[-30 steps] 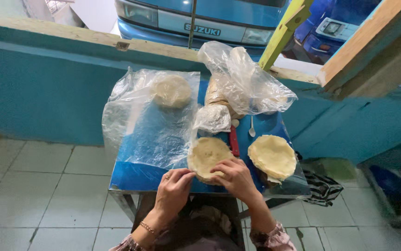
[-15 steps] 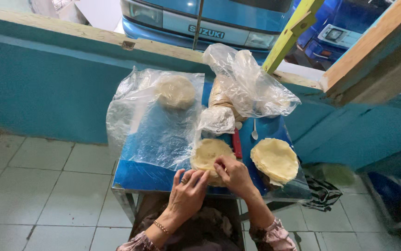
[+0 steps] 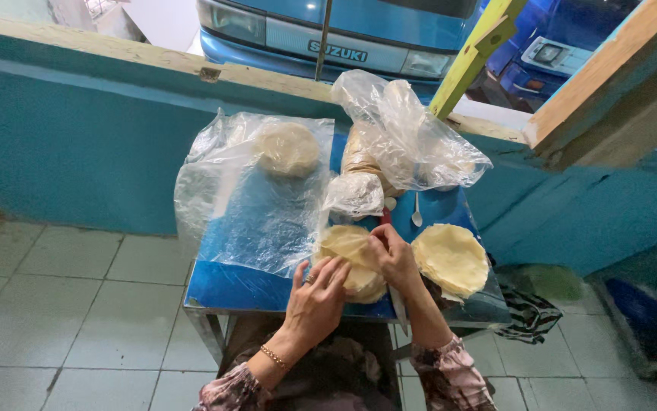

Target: The person sits at a small blue table and separates thin round dough wrappers one at a time, peeling each sheet off a pile by hand and stacking the sheets into piles on the table. Near the end the person lifts a plastic bag and places it over a stack of wrappers.

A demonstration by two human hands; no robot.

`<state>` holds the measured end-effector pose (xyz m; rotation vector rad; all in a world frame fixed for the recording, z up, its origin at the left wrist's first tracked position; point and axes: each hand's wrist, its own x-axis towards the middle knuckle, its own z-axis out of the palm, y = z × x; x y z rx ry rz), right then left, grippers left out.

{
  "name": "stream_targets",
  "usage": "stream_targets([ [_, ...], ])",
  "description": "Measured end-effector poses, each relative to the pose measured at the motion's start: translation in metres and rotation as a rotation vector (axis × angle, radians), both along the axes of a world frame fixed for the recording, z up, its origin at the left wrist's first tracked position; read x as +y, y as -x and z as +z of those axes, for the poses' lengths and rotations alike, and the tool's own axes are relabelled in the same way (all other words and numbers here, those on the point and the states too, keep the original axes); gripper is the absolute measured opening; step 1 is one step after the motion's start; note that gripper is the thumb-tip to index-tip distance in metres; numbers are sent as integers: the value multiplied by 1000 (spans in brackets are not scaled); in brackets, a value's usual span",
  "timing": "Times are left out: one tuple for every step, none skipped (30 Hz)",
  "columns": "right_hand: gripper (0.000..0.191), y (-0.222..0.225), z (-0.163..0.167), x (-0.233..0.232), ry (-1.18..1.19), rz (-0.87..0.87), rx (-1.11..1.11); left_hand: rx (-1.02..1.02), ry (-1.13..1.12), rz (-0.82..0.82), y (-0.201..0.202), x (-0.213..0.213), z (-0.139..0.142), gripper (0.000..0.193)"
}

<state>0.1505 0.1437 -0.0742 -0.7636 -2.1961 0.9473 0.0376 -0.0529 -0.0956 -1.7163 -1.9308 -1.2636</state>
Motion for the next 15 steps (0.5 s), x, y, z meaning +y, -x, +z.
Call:
stream_targets([
  [20,3,-1,3,14,9,-19,43,39,-7,1,4,0,45],
  [21,5,-3,5,27,18,-35,63,110,16,2,9,0,48],
  [26,8,-4,6,5,41,-83,80,182,39,4,14,-1,51],
  [32,10,-6,3,-12,65,-136,93,258,63,5,17,-3,54],
  [37,12,-7,0,-28,90,-189,84,236,61,7,20,-6,51],
  [45,13,-8,-3,-54,94,-224,77,210,58,9,24,-8,49],
  [53,14,-7,-7,-82,96,-258,71,182,54,12,28,-11,47],
  [62,15,-5,-9,-111,100,-291,58,160,27,16,31,-14,50],
  [63,16,-2,-11,-134,137,-258,46,138,2,20,33,-16,53],
  [64,17,1,-12,-159,176,-223,36,117,-23,24,34,-18,55],
  [65,19,5,-11,-183,214,-186,10,100,-55,28,33,-20,55],
  [61,19,7,-12,-175,197,-221,-18,86,-87,31,32,-22,55],
  [57,21,8,-13,-166,179,-256,-47,72,-121,33,30,-23,55],
  [54,22,9,-13,-159,160,-289,-110,50,-97,34,27,-23,51],
  [46,24,8,-13,-168,137,-344,-176,29,-74,35,23,-23,47],
])
